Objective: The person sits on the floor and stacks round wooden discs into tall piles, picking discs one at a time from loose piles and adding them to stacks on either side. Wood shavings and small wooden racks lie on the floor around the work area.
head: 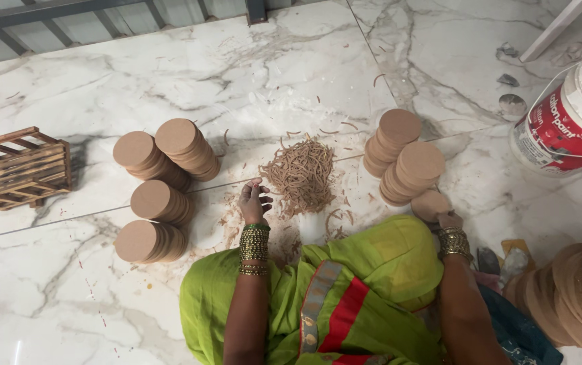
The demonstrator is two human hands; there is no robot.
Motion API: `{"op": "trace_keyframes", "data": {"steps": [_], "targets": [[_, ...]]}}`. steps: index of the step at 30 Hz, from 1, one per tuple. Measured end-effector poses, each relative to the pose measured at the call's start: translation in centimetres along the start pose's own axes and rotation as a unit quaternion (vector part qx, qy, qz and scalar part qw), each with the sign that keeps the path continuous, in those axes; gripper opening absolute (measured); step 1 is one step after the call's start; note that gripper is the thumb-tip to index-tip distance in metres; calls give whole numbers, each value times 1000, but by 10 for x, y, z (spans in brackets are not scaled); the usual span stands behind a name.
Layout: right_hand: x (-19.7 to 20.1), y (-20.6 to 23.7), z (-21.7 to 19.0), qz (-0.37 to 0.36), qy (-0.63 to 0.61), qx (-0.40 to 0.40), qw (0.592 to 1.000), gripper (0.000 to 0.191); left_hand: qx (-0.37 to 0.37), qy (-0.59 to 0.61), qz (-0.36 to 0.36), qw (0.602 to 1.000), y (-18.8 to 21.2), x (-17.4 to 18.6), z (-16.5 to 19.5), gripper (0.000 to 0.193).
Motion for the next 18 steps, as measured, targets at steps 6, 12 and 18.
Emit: {"op": "trace_keyframes", "data": {"steps": [6, 12, 18], "targets": [[1, -5, -5, 15, 41, -30, 999, 67, -2, -3, 2, 1000, 0, -5, 1, 15], [4, -2, 13, -28, 78, -52, 995, 70, -73, -104, 24, 992, -2, 16, 40, 16], [21, 27, 31, 69, 102, -59, 991, 62, -189, -575, 272, 749, 9, 118, 162, 66]]}}
Point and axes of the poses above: each hand's wrist, its own y-axis away from the middle knuckle, its own x-axis out of the back of the hand, z = x × y, the point moved 10 cm from there along -y, towards the middle knuckle, and after that the axes turned 1 degree about -x, right-handed, at the moved point
